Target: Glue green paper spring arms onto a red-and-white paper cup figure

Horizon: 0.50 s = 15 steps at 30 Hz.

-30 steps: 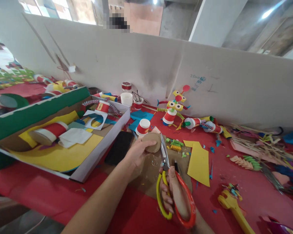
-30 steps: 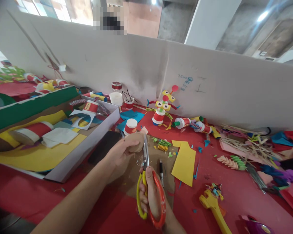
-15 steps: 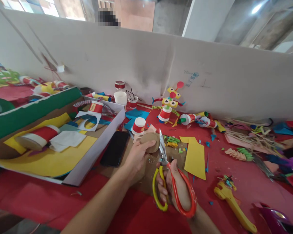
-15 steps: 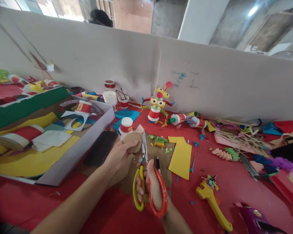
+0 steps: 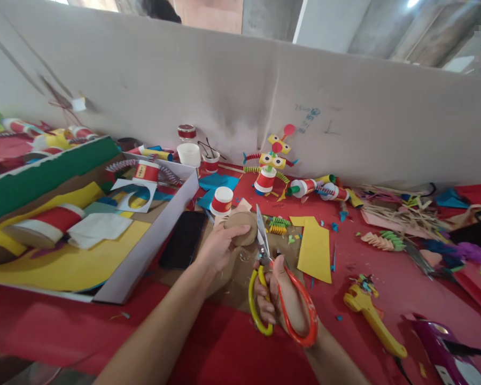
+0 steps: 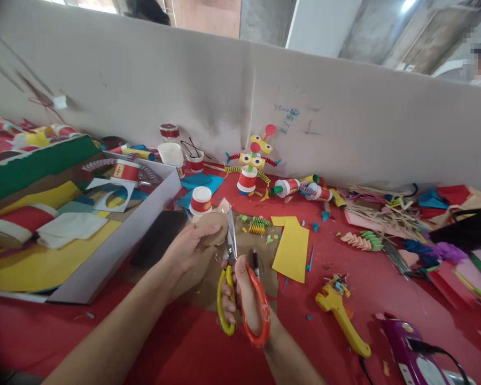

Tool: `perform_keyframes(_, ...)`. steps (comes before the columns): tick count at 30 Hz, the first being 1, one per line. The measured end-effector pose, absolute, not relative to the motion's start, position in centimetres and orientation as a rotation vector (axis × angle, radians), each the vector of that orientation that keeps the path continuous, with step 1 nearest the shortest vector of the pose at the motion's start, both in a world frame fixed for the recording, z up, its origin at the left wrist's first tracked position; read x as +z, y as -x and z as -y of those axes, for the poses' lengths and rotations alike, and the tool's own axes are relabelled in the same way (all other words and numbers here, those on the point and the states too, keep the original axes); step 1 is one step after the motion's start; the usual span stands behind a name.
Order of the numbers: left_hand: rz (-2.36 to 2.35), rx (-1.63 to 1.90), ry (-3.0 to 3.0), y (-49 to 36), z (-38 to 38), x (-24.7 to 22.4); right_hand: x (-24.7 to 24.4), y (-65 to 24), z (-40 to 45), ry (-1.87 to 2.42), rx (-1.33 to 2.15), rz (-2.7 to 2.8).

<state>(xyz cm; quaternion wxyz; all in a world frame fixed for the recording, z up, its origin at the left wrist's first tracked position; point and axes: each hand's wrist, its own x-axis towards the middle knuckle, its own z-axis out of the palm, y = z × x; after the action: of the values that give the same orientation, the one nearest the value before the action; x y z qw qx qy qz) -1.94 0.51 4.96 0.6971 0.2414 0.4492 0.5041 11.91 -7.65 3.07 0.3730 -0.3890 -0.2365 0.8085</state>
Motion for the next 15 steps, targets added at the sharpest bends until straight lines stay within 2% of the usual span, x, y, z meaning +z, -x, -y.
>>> perform_keyframes(15,-0.991,1.029,-0.618,3.4,-1.0,5.5,3.7,-11.9,8.0,1.078,2.063,0.666)
